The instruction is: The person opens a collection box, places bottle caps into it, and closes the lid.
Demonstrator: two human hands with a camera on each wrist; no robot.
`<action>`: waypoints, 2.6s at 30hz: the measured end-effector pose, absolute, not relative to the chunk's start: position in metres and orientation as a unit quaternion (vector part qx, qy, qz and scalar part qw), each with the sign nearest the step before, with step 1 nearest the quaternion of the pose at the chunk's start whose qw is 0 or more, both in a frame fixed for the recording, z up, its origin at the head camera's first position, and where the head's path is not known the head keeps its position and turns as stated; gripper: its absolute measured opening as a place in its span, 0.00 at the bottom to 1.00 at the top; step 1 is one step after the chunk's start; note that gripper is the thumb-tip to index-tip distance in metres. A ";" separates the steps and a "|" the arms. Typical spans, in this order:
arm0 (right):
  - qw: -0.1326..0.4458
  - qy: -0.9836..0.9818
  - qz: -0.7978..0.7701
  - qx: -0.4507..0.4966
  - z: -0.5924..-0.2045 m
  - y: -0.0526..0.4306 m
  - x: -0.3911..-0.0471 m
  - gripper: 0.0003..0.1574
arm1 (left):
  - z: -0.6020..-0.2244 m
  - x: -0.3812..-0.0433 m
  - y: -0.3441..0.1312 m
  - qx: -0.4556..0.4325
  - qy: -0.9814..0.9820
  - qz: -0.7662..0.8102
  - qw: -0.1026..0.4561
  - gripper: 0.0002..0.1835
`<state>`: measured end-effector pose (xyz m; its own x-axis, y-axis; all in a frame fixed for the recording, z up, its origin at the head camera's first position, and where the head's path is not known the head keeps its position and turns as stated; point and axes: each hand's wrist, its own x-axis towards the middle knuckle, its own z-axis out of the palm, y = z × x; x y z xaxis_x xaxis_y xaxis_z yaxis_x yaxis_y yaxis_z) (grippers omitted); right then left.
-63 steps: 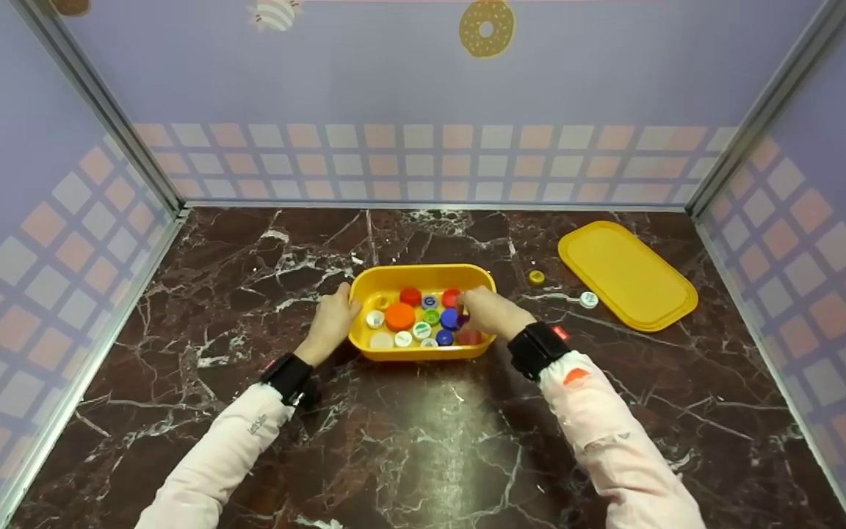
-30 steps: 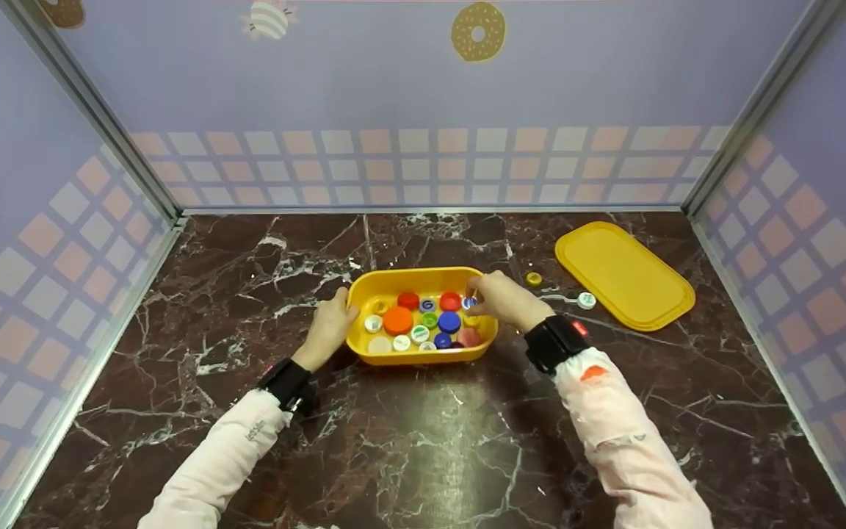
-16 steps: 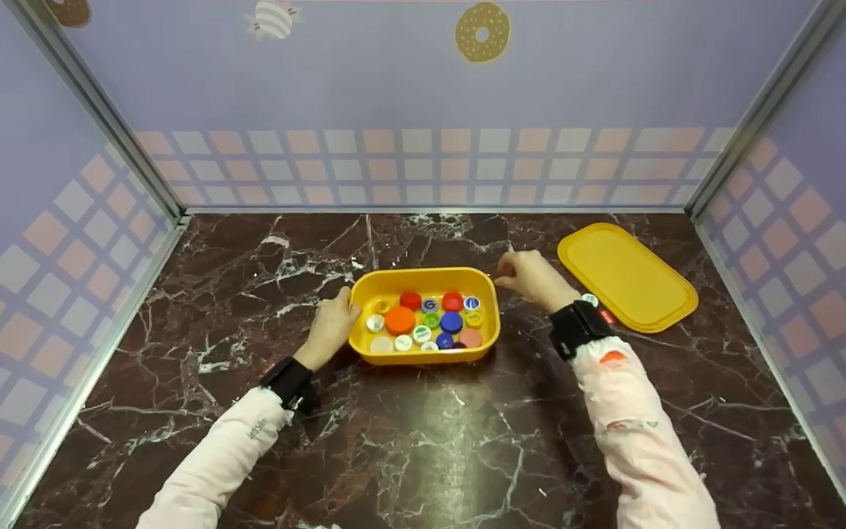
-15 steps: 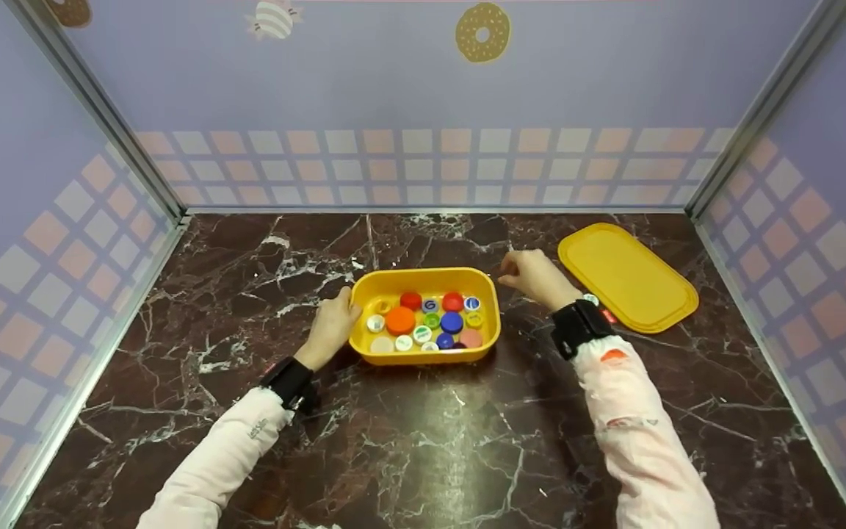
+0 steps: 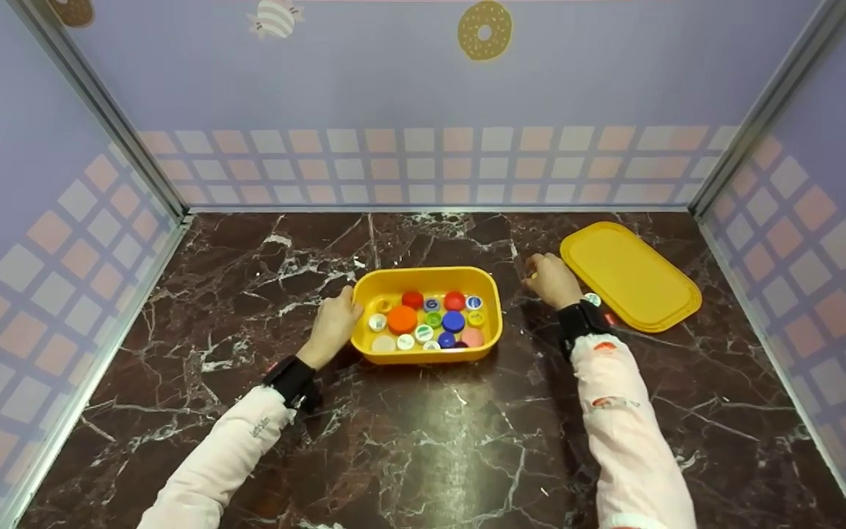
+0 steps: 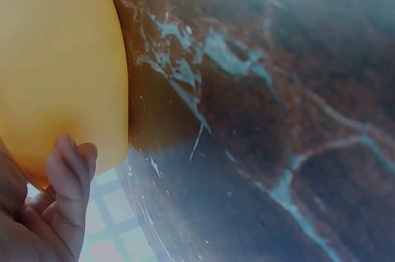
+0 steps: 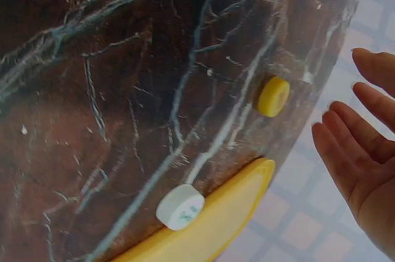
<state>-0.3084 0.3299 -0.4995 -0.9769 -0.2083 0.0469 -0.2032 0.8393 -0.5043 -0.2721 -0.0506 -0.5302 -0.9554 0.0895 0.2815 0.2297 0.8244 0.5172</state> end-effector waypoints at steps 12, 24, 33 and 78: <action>-0.001 0.978 -0.197 -0.069 -0.523 0.329 -0.313 0.30 | -0.530 -0.272 -0.051 -0.079 -0.947 -0.285 0.123 0.08; -0.001 0.980 -0.179 -0.088 -0.534 0.333 -0.310 0.27 | -0.527 -0.272 -0.050 -0.078 -0.949 -0.285 0.109 0.08; -0.026 0.974 -0.176 -0.140 -0.533 0.329 -0.311 0.09 | -0.529 -0.271 -0.051 -0.085 -0.947 -0.286 0.122 0.08; 0.105 0.907 -0.146 -0.382 -0.440 0.221 -0.310 0.09 | -0.527 -0.274 -0.051 -0.076 -0.954 -0.273 0.095 0.08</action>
